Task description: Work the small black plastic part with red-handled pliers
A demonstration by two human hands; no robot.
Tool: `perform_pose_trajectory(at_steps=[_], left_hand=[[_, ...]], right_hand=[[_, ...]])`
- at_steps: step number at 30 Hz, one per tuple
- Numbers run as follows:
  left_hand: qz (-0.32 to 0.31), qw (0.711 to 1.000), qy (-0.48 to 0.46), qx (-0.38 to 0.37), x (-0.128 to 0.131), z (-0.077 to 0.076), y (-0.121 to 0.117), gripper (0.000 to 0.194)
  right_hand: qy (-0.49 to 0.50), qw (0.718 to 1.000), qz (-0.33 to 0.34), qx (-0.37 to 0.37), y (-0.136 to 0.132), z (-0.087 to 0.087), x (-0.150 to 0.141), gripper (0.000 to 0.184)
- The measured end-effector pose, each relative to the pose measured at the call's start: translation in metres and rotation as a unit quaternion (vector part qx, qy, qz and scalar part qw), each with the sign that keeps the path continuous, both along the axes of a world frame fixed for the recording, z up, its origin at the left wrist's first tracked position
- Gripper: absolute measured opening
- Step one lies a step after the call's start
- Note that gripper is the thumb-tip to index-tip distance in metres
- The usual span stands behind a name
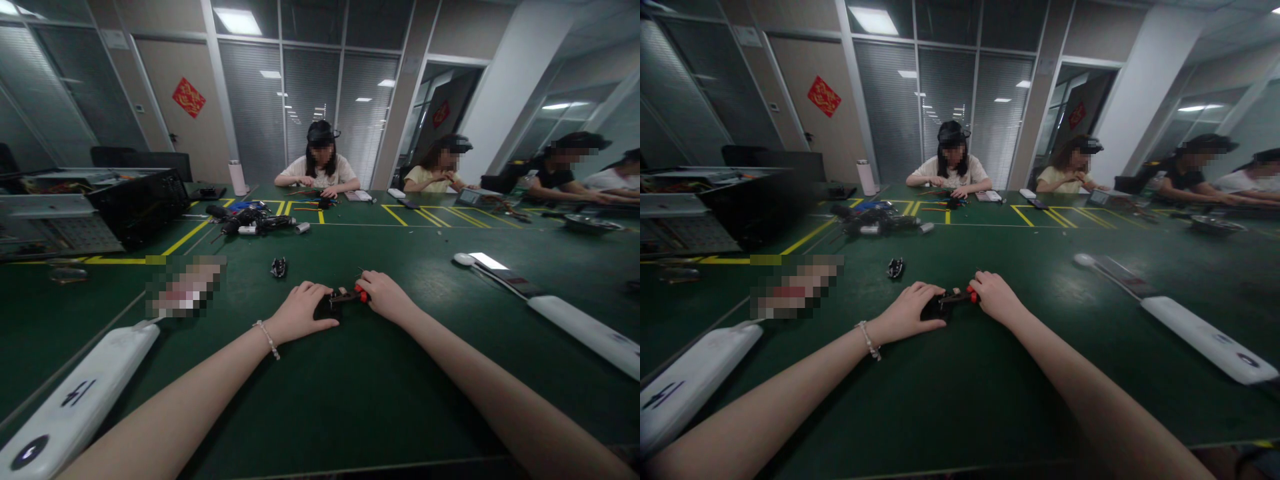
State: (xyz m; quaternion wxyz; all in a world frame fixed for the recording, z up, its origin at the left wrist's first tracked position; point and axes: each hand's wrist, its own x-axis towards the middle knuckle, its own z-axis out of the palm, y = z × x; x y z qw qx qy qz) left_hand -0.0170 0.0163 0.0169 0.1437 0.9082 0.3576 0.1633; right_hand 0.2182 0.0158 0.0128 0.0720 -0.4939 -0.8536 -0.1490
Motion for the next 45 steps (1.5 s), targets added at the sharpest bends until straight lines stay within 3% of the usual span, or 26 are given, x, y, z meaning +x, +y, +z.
perform_pose_trajectory(at_steps=[45], left_hand=[[-0.002,1.000,0.004,-0.004,-0.0007,0.0013,-0.0009,0.059]], right_hand=[[-0.020,0.999,-0.021,0.017,-0.0029,0.0012,-0.0034,0.026]])
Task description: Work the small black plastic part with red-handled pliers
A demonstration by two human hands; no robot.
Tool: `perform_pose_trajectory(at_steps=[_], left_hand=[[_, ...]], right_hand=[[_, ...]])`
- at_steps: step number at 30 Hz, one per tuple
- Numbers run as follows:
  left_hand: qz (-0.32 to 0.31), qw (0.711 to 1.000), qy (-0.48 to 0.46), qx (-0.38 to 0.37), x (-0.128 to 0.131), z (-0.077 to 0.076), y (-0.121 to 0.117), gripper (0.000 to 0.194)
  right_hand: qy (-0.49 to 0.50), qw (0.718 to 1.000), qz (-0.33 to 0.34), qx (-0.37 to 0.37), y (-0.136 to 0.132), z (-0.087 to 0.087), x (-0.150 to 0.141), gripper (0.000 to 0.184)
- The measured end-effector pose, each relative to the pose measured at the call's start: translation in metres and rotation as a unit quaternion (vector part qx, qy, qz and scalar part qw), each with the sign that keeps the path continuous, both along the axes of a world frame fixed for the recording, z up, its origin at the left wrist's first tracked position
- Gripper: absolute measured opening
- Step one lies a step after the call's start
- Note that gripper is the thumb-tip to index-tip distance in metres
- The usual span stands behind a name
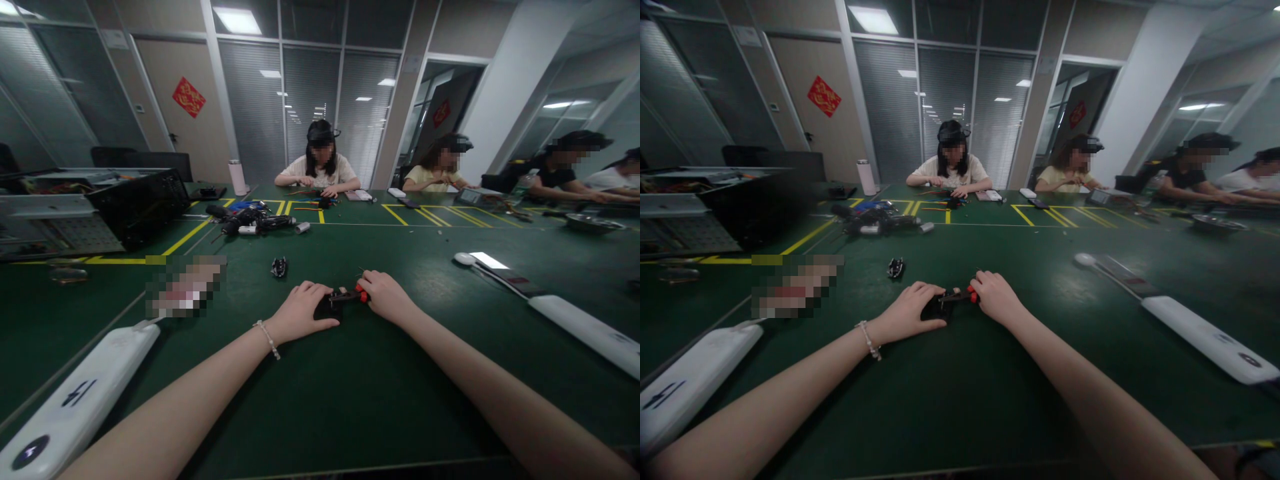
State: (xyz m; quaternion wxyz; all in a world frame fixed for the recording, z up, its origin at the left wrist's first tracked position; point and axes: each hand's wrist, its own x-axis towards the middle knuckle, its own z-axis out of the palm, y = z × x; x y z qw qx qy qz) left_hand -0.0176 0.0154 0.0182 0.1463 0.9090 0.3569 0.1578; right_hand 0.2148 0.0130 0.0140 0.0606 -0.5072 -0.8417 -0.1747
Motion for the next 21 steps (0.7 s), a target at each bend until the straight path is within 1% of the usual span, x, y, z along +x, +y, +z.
perform_pose_trajectory(at_steps=[5,9,15,21], left_hand=[[0.000,1.000,0.000,0.015,0.0008,-0.0010,0.0004,0.057],[0.003,1.000,0.007,0.004,0.0015,0.0006,-0.0005,0.058],[0.006,1.000,0.002,0.004,0.0013,0.0010,-0.0010,0.058],[0.001,1.000,0.003,0.002,0.0008,0.0011,-0.0003,0.059]], right_hand=[[-0.007,1.000,-0.011,-0.006,-0.0002,0.0017,-0.0016,0.025],[-0.006,1.000,-0.013,-0.007,-0.0001,0.0016,-0.0015,0.023],[-0.004,1.000,0.006,-0.008,0.0009,0.0010,0.0004,0.023],[-0.001,1.000,0.010,-0.007,0.0009,0.0010,0.0002,0.025]])
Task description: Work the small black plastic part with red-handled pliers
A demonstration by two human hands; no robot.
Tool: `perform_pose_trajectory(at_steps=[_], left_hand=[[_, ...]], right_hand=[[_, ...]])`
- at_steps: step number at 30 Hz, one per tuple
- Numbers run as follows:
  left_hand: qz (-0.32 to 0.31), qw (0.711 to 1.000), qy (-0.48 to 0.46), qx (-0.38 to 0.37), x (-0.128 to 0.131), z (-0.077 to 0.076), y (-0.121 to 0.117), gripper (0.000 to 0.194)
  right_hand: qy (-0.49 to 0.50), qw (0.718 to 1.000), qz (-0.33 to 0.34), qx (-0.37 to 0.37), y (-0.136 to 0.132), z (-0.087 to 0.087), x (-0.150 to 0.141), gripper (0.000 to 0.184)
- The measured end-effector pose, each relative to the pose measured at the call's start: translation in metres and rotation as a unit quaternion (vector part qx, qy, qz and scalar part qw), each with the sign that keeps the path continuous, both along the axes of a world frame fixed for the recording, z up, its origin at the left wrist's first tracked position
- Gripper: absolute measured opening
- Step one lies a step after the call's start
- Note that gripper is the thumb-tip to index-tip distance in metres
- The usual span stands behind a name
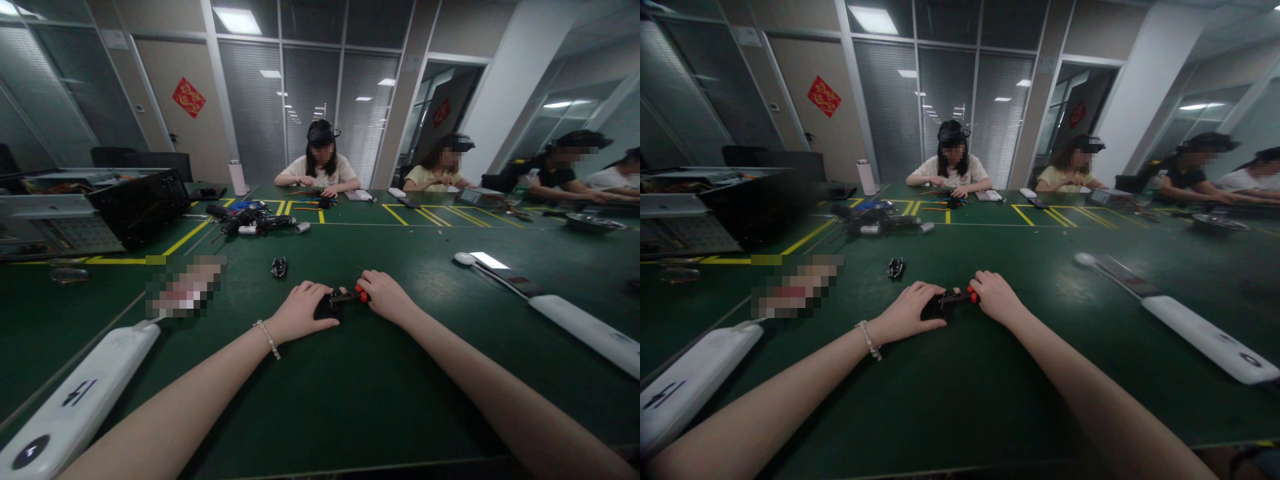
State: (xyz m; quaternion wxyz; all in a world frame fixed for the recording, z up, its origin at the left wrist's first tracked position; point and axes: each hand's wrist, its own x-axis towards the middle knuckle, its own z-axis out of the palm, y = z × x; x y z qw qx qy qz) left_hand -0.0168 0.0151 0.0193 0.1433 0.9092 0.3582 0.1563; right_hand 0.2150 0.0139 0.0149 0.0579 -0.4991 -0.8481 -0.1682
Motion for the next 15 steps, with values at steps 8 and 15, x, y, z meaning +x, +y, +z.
perform_pose_trajectory(at_steps=[8,15], left_hand=[[0.000,1.000,-0.003,0.003,-0.0004,-0.0019,0.0007,0.057],[-0.003,1.000,-0.003,0.003,0.0000,-0.0001,0.0000,0.058]], right_hand=[[0.003,1.000,-0.009,-0.002,-0.0007,0.0000,-0.0010,0.026],[0.001,1.000,0.000,-0.001,0.0006,-0.0013,0.0010,0.026]])
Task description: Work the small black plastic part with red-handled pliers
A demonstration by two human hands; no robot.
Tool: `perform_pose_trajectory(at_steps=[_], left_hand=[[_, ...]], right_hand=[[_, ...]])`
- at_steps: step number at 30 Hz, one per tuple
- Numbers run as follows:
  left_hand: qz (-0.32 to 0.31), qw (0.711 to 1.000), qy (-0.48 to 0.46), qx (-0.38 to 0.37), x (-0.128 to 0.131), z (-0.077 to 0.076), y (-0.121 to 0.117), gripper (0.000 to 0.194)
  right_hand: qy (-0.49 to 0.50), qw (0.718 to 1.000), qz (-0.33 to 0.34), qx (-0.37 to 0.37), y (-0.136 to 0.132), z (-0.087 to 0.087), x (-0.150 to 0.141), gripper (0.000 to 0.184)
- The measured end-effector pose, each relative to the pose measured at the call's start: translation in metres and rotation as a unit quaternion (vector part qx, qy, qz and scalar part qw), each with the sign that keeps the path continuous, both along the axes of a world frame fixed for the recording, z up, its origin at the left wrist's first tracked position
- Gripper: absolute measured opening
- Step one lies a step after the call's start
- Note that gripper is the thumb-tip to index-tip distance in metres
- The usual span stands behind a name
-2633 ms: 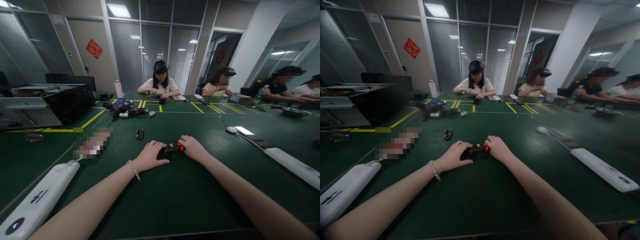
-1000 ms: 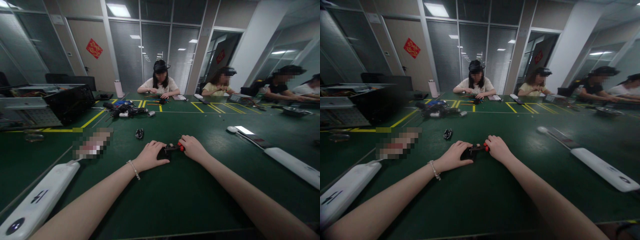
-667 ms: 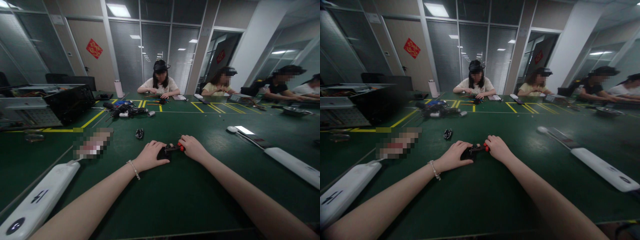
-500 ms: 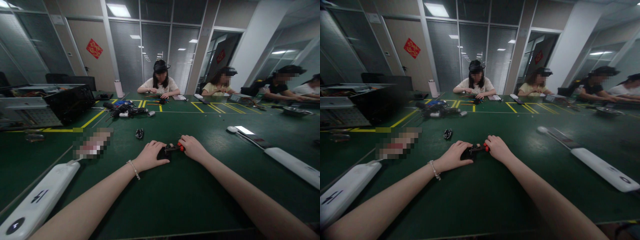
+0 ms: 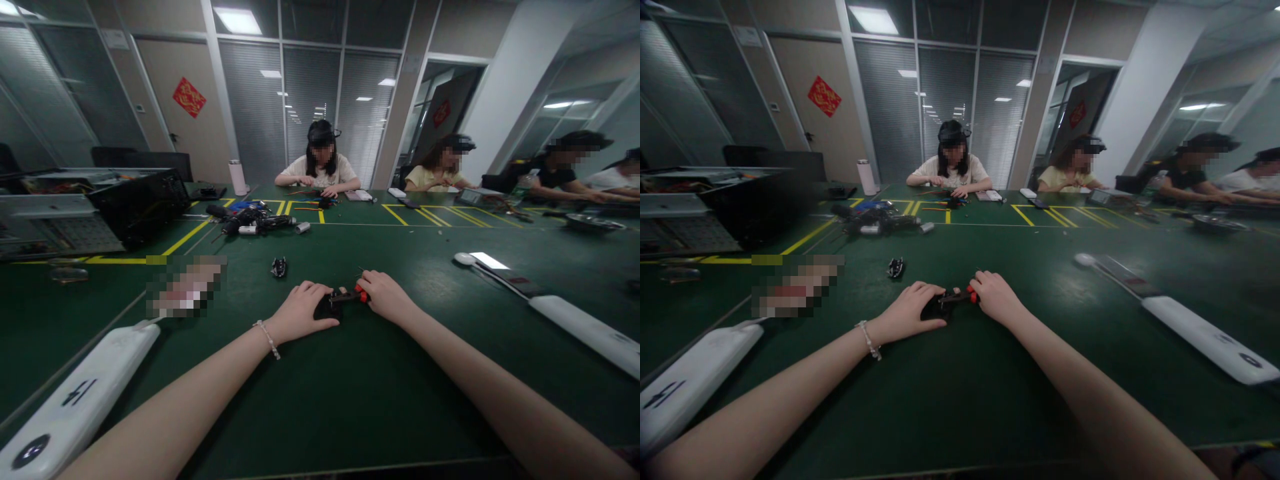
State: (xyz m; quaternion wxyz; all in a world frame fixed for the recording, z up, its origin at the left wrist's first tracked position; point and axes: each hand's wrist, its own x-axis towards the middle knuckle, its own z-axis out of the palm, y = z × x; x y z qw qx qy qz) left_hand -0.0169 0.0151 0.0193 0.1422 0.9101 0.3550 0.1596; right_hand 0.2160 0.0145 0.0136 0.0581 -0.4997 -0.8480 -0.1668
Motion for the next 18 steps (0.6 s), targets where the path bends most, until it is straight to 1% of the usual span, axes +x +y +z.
perform_pose_trajectory(at_steps=[5,18], left_hand=[[0.001,1.000,0.000,0.002,0.0001,-0.0001,0.0000,0.058],[0.007,1.000,0.000,-0.010,0.0000,-0.0010,0.0007,0.060]], right_hand=[[0.003,1.000,0.006,-0.001,0.0009,-0.0004,0.0004,0.026],[0.004,1.000,-0.004,-0.002,0.0006,0.0000,-0.0007,0.028]])
